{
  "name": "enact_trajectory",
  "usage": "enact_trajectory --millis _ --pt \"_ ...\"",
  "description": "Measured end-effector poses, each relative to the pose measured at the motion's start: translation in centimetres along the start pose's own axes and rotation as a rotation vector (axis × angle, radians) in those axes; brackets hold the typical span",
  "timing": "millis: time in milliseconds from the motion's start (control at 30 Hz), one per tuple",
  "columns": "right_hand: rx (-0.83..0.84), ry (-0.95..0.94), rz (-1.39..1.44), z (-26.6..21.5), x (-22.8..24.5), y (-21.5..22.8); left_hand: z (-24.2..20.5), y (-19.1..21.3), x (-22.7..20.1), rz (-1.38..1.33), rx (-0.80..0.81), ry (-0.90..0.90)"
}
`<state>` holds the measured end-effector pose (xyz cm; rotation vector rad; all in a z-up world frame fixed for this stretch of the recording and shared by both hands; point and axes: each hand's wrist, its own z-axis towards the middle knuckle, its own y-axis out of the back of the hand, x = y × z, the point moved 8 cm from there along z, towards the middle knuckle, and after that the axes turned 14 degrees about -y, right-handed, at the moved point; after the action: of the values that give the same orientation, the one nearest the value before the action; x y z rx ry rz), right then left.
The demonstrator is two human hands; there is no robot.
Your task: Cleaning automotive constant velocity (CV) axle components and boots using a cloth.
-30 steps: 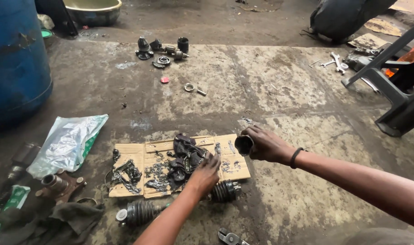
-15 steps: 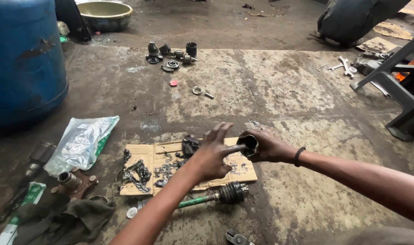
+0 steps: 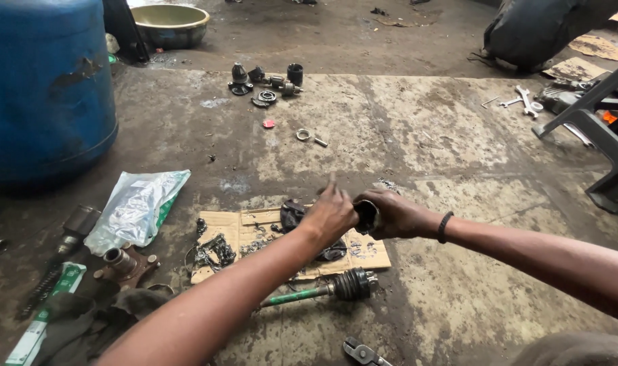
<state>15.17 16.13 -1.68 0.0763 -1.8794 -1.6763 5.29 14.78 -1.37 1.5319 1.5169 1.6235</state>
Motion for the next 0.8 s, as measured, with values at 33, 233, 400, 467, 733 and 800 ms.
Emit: enact_trajectory --millis 33,233,400,467,733,800 --pt "0.000 0.000 -0.002 0.2 0.3 0.4 0.2 -0.3 -0.2 0.000 -0.001 0.001" --pt "-0.015 0.007 -0.048 0.7 2.6 2.1 0.2 -2.6 0.3 -0.409 -0.162 0.200" --pt "-0.109 0.123 -0.156 0.8 4.3 1.6 -1.2 -3.4 0.7 -0.660 -0.487 0.473" --pt "-0.112 0.143 -0.149 0.9 4.8 1.8 -0.6 -4.1 0.6 -0.564 -0.554 0.416" --pt "0.108 0.089 -0.061 1.5 4.8 1.3 -2.2 -0.5 1.3 -0.361 -0.546 0.179" --pt "0.221 -0.084 -0.072 1.7 3.8 0.3 -2.5 -0.6 0.6 -0.270 -0.491 0.072"
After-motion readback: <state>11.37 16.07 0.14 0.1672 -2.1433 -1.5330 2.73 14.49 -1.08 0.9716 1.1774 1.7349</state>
